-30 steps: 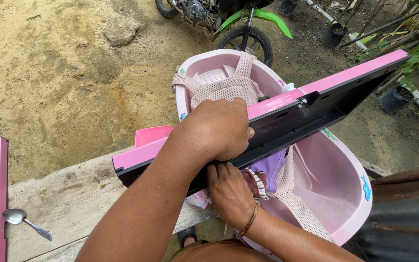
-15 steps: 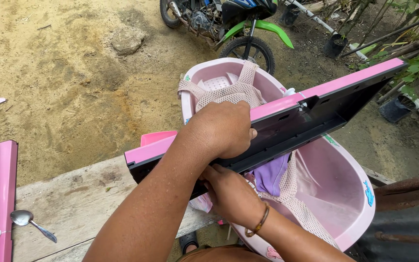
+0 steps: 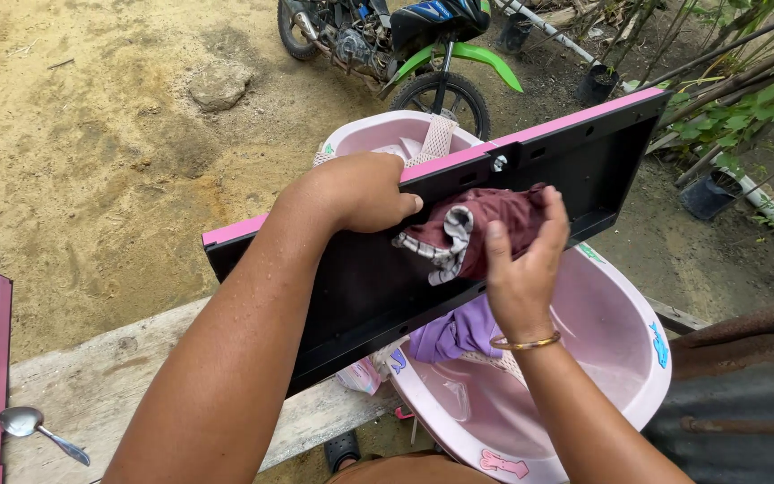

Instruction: Clean a pink and black plastic furniture component using a cloth and water.

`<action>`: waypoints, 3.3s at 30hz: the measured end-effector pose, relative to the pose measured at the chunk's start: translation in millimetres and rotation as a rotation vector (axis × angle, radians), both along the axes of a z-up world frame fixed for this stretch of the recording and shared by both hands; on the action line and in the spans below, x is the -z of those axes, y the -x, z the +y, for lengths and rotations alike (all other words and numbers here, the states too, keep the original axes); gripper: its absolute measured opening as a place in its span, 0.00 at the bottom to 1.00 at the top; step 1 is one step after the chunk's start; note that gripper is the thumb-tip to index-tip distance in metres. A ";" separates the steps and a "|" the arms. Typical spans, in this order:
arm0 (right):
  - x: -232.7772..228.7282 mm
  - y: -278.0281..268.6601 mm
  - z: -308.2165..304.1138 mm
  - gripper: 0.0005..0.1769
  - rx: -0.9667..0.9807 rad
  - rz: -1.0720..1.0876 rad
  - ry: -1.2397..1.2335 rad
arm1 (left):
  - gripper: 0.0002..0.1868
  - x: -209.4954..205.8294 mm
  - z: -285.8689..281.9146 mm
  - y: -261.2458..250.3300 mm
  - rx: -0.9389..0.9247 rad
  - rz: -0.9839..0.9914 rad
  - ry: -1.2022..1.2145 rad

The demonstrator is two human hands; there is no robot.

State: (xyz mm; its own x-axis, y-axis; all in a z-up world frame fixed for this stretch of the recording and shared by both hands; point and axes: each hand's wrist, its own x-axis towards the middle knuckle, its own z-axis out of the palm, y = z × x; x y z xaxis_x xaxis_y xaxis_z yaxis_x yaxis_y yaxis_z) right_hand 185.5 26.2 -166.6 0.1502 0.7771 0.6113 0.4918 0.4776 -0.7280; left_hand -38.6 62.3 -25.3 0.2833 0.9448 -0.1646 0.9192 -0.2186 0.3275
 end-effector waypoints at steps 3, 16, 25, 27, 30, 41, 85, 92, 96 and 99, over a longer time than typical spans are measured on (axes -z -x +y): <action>35.7 17.5 -11.1 0.50 -0.209 -0.500 0.112 | 0.31 1.6 5.9 9.9 -0.003 0.093 -0.030; 14.2 15.6 -28.6 0.34 -0.237 -0.688 0.257 | 0.27 68.8 31.8 44.0 0.012 0.198 -0.215; -22.5 13.1 -45.6 0.30 -0.246 -0.900 0.775 | 0.30 129.3 26.3 32.3 -0.018 0.015 -0.013; -15.3 7.3 -49.2 0.43 -0.278 -0.895 0.710 | 0.30 147.8 20.4 29.7 -0.011 -0.012 0.071; -17.6 13.5 -55.2 0.56 -0.381 -0.897 0.573 | 0.31 171.9 17.2 22.1 -0.065 -0.006 0.083; 30.6 -21.3 8.3 0.33 -0.158 -1.046 0.727 | 0.27 168.2 -0.8 1.7 -0.148 0.010 -0.006; 45.1 -29.6 19.6 0.23 0.220 -0.800 0.665 | 0.27 195.3 19.6 -4.3 -0.058 0.013 0.093; 14.9 77.0 -48.0 0.24 0.154 -0.749 0.690 | 0.29 209.0 29.2 -6.1 0.009 -0.040 0.050; 8.0 94.2 -90.5 0.23 -0.207 -0.695 0.488 | 0.33 208.1 37.8 3.6 0.002 -0.140 0.117; 6.4 63.5 -76.0 0.26 -0.025 -0.721 0.532 | 0.30 197.9 34.6 3.0 -0.017 -0.241 0.172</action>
State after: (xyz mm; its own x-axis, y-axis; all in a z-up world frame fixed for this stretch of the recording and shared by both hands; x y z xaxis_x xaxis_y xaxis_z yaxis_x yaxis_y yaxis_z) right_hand 122.1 -49.8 -173.0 -0.1521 0.9824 0.1085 0.9094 0.1821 -0.3740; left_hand -41.6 97.0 -223.3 0.3176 0.9139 -0.2529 0.8136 -0.1257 0.5677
